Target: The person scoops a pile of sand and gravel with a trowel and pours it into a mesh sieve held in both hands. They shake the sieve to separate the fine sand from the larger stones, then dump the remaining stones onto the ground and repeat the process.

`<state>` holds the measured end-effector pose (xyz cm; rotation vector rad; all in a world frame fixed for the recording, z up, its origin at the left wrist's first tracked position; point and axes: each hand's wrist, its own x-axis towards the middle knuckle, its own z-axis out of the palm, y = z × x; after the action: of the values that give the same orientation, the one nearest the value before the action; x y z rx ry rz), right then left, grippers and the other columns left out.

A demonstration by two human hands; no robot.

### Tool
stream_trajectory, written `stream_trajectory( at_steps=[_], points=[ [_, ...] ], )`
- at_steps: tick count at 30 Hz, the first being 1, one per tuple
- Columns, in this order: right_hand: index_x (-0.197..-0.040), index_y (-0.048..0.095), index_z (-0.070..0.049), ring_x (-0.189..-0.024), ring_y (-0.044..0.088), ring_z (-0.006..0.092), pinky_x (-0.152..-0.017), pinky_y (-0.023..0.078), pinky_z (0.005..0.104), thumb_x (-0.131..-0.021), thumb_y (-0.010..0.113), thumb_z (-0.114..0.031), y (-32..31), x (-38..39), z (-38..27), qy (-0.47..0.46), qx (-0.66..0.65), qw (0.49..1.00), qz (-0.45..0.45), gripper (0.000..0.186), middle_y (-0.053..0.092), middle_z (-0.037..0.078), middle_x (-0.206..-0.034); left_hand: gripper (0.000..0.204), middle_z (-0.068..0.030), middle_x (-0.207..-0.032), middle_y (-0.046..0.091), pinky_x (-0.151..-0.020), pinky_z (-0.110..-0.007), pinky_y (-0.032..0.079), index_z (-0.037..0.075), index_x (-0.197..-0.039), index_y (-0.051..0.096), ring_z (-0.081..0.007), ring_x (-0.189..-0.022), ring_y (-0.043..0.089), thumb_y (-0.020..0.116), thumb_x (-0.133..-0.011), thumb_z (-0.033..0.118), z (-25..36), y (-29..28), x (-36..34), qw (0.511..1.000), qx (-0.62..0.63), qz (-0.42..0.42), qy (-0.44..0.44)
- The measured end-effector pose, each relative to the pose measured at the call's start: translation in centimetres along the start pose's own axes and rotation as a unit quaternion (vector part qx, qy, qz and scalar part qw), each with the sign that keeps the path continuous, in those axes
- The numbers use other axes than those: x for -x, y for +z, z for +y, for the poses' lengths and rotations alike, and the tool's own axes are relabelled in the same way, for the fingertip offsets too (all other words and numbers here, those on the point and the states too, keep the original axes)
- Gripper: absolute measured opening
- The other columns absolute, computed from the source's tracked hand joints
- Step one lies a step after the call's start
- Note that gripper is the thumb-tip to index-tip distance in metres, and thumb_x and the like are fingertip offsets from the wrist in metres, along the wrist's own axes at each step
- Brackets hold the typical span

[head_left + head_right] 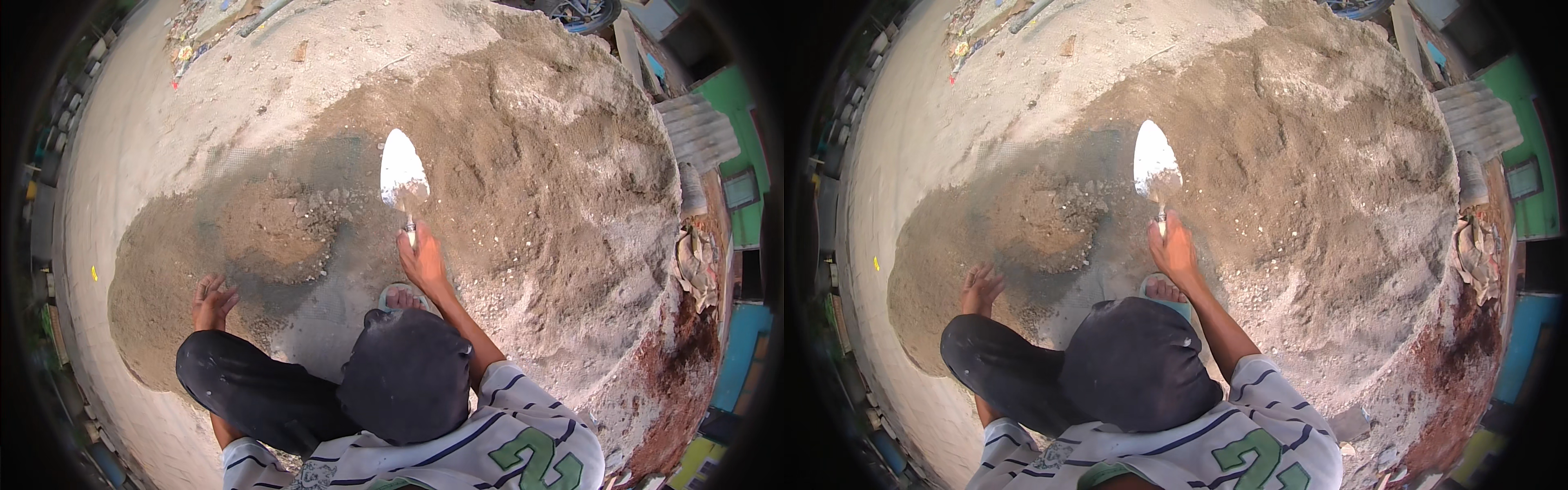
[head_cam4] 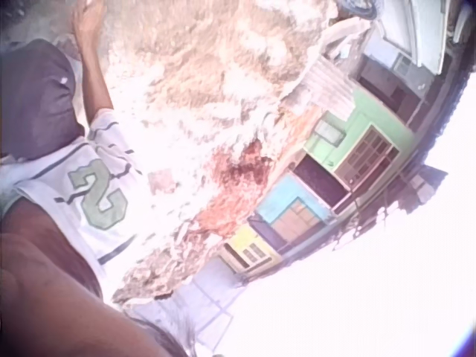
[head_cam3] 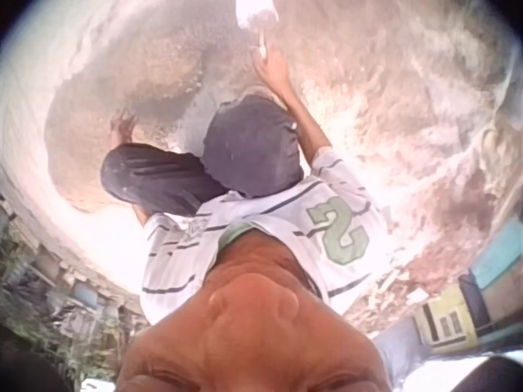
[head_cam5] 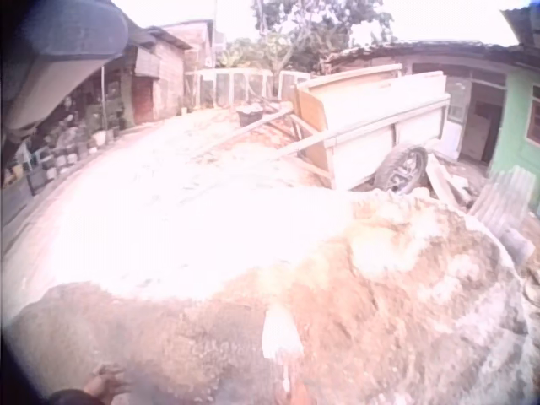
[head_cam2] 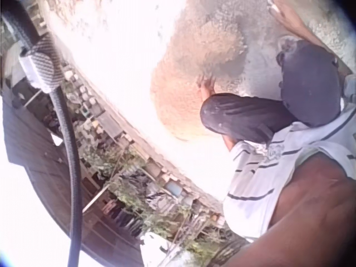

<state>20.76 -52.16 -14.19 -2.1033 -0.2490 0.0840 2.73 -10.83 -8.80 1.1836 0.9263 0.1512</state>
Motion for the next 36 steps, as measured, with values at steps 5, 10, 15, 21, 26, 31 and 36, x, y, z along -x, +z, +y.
stream_trajectory(
  at_steps=[5,10,15,21,26,31,36],
  points=[
    [-0.088,0.055,-0.002,-0.044,0.049,0.0140,-0.040,0.041,0.0297,-0.091,0.058,-0.023,-3.6,0.8,6.7,0.290,-0.217,0.901,-0.241,0.022,0.052,0.004,-0.061,0.056,-0.0188,-0.144,0.041,-0.089,-0.043,0.054,0.002,-0.138,0.034,-0.0374,-0.110,0.061,0.046,-0.084,-0.004,0.0,-0.6,0.9,1.000,0.015,0.010,-0.001],
    [-0.081,0.055,-0.003,-0.043,0.049,0.0129,-0.040,0.042,0.0299,-0.089,0.057,-0.023,-6.5,-10.5,11.9,0.264,-0.186,0.939,-0.115,0.021,0.052,0.002,-0.061,0.055,-0.0193,-0.143,0.041,-0.089,-0.044,0.054,0.001,-0.138,0.034,-0.0374,-0.110,0.061,0.046,-0.085,-0.004,-0.3,0.4,0.4,1.000,0.015,-0.012,-0.008],
    [-0.081,0.057,-0.001,-0.043,0.050,0.0134,-0.040,0.043,0.0306,-0.089,0.056,-0.023,-4.8,-14.2,12.9,0.196,-0.066,0.978,-0.035,0.023,0.053,0.004,-0.061,0.052,-0.0198,-0.141,0.043,-0.090,-0.042,0.055,0.001,-0.139,0.036,-0.0347,-0.110,0.061,0.046,-0.088,-0.003,0.0,-0.6,2.0,1.000,0.001,0.005,0.001],
    [-0.094,0.058,0.003,-0.050,0.060,0.0227,-0.048,0.047,0.0372,-0.090,0.057,-0.023,-4.9,-12.3,6.4,0.109,-0.060,0.992,-0.033,0.026,0.060,0.013,-0.065,0.052,-0.0200,-0.138,0.046,-0.088,-0.039,0.055,0.002,-0.141,0.035,-0.0318,-0.109,0.061,0.046,-0.090,-0.001,1.0,1.0,2.3,0.999,-0.031,0.000,0.015],
    [-0.100,0.056,0.005,-0.064,0.061,0.0363,-0.060,0.046,0.0439,-0.089,0.059,-0.023,-0.7,-7.9,-5.2,-0.099,0.102,0.986,-0.083,0.030,0.060,0.022,-0.073,0.053,-0.0220,-0.139,0.045,-0.091,-0.043,0.053,0.002,-0.143,0.034,-0.0358,-0.110,0.060,0.049,-0.093,0.005,0.6,0.0,2.2,0.998,-0.048,0.039,0.003],
    [-0.102,0.058,0.005,-0.080,0.062,0.0411,-0.071,0.048,0.0442,-0.088,0.060,-0.027,-0.4,-7.5,-6.1,-0.013,0.092,0.995,-0.035,0.035,0.063,0.026,-0.086,0.052,-0.0227,-0.137,0.046,-0.085,-0.041,0.056,0.003,-0.143,0.037,-0.0334,-0.105,0.063,0.054,-0.094,0.012,0.9,0.4,2.2,0.996,-0.073,0.049,0.010],
    [-0.113,0.058,0.008,-0.087,0.064,0.0453,-0.075,0.050,0.0473,-0.087,0.060,-0.029,-3.6,-7.8,3.4,0.081,0.219,0.970,-0.062,0.046,0.065,0.030,-0.092,0.047,-0.0248,-0.133,0.050,-0.081,-0.039,0.057,0.004,-0.138,0.045,-0.0306,-0.100,0.065,0.057,-0.095,0.017,1.7,1.3,1.7,0.995,-0.090,0.033,0.028]
  ],
)
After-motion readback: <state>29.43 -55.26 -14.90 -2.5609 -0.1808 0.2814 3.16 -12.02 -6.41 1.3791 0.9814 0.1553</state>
